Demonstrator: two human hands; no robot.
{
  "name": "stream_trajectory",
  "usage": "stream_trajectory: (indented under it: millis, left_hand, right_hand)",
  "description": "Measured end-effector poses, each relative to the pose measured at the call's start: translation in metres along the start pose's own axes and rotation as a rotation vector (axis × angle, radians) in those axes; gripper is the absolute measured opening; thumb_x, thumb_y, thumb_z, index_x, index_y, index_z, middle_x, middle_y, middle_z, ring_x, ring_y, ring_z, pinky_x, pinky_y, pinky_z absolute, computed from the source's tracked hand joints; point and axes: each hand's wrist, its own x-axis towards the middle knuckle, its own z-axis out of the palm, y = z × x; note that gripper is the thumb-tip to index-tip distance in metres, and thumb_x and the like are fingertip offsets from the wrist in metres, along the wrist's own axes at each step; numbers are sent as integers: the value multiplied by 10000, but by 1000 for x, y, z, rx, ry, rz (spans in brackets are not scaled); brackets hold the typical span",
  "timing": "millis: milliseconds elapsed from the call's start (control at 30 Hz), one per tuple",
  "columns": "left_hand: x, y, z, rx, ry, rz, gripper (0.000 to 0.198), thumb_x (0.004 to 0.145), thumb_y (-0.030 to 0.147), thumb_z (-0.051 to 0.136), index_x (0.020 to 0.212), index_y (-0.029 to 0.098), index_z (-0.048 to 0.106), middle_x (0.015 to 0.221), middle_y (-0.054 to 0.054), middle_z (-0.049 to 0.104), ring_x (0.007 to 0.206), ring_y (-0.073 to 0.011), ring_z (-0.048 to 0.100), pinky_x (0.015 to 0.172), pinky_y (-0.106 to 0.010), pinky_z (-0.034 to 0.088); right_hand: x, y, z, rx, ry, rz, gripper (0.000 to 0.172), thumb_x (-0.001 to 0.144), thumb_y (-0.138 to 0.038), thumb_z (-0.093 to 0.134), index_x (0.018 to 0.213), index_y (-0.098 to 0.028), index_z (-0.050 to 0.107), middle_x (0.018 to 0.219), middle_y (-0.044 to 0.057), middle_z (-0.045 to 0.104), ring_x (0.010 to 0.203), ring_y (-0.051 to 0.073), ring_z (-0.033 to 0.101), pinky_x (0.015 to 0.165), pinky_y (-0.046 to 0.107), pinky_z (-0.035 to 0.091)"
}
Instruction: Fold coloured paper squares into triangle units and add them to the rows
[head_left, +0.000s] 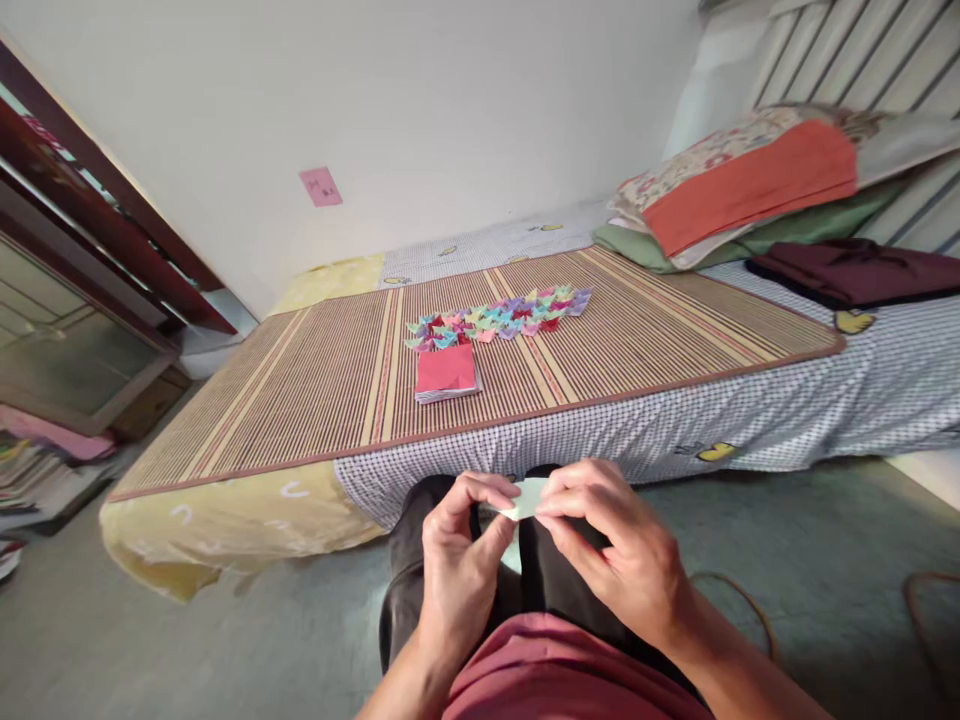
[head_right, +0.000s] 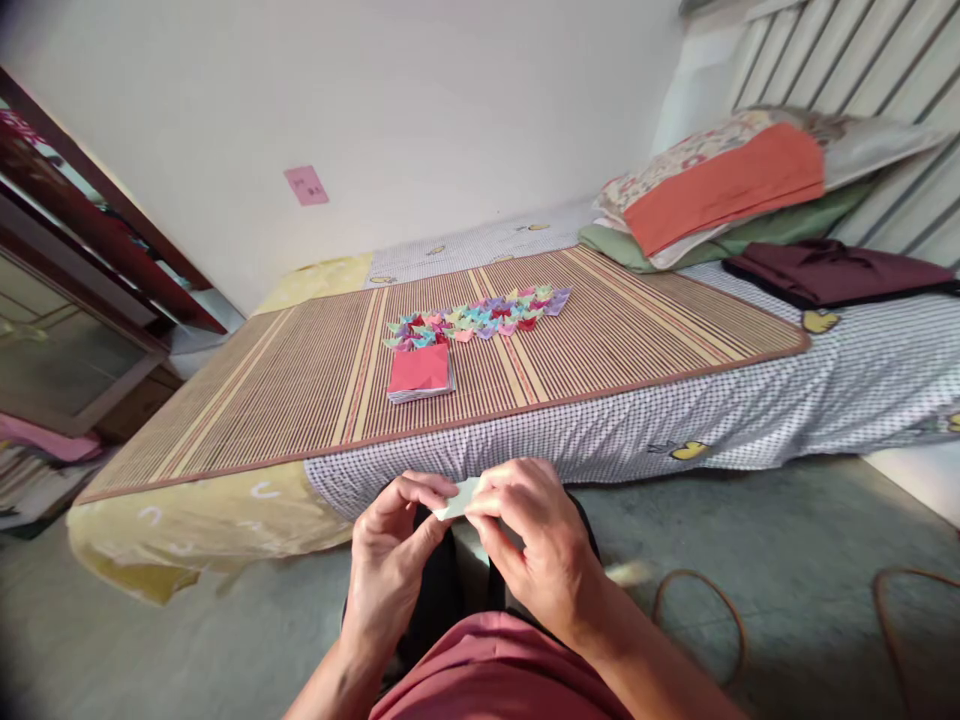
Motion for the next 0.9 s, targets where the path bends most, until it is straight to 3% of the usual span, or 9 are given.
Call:
stream_trajectory:
  millis: [300,533,700,800,900]
  left_hand:
    - [-2,-5,-2,15,7,92,94,897,190,788,843,225,719,995,-42,710,1015,-222,629,951,-348,470]
    - [-5,-1,-3,156,-39,89,39,932,210,759,900,230,748,937,-37,712,993,-218,649,955,-349,481]
    - [-6,2,-3,187,-24,-107,199,926,346,770,813,187,731,759,-14,648,702,-150,563,686,-270,457]
    - [-5,0,-2,3,-18,-287,281,861,411,831,795,171,701,721,-7,635,633,-121,514,604,-240,425]
    - [-4,-2,-1,-157,-8,-363,328,807,416,880,787,166,669,723,-3,634,624,-107,515,583,-220,419]
  right_hand:
    - [-3,1,0,-72,6,-87,233,932,29,633,980,-198,650,890,51,702,832,203,664,806,378,513]
    - [-1,1,1,-30,27,-37,211,943,12,608,962,-199,610,854,39,696,817,190,667,794,347,522]
    - [-2,-2,0,39,-7,121,171,974,-49,598,936,-213,622,822,9,673,776,166,664,763,295,521]
    - [-3,-2,-1,98,-43,224,141,992,-95,601,944,-217,653,825,1,683,769,158,665,751,272,515]
    - [-4,-2,-6,202,-89,330,115,1017,-178,613,929,-216,677,827,-1,690,777,154,666,734,251,506]
